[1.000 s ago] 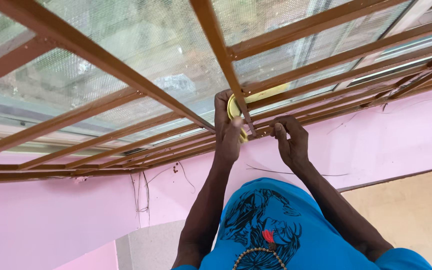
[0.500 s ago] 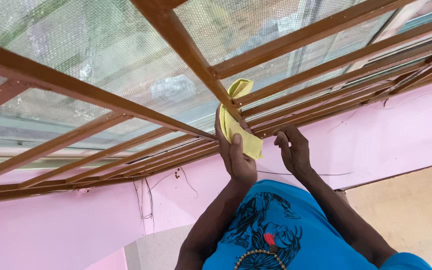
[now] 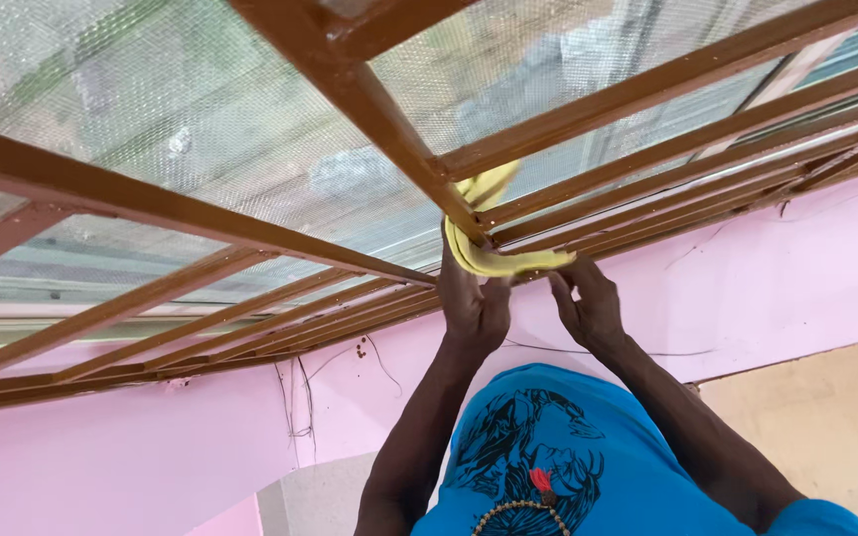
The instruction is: The person wipes the metal window bars and the pink wall surface below them using a yellow sponge, moving the sponge across different bars and along the wall edge.
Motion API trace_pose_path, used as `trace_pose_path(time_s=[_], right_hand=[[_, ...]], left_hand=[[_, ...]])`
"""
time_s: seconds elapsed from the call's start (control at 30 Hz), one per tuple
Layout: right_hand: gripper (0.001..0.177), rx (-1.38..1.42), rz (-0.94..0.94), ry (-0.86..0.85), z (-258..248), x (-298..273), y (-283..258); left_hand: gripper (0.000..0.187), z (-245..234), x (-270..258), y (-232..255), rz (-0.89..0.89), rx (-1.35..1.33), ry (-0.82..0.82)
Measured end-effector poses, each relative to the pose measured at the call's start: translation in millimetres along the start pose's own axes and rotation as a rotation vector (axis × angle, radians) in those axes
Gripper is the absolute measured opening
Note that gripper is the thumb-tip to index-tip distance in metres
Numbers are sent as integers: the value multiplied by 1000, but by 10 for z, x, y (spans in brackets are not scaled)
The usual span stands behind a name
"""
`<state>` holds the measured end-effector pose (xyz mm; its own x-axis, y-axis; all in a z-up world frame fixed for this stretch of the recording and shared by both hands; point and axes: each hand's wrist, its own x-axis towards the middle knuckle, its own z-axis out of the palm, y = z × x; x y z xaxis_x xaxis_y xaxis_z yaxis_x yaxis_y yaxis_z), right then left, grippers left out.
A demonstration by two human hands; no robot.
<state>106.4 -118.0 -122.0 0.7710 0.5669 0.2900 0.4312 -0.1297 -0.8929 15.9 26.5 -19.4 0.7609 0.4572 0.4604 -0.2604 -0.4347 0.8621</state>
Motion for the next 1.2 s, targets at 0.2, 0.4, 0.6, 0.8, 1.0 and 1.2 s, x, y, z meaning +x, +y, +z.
trace_pose_path(time_s=[0.2, 0.4, 0.6, 0.8, 1.0, 1.2], right_hand=[[22, -304, -532, 412, -385, 386, -284], [32, -468, -448, 400, -459, 842, -113], [41, -667, -681, 318, -379, 890, -84], [40, -676, -696, 334, -360, 891, -124], [42, -668, -675, 309, -348, 875, -107], [44, -696, -704, 354, -325, 856, -195]], left_hand=[[67, 133, 371, -203, 269, 124, 77], [68, 18, 790, 376, 309, 149, 172], [53, -163, 1256, 1181, 361, 215, 187], [40, -275, 1574, 1776, 419, 151, 185], [28, -274, 1746, 1928, 416, 129, 193], [22, -229, 1611, 1613, 358, -5, 122]])
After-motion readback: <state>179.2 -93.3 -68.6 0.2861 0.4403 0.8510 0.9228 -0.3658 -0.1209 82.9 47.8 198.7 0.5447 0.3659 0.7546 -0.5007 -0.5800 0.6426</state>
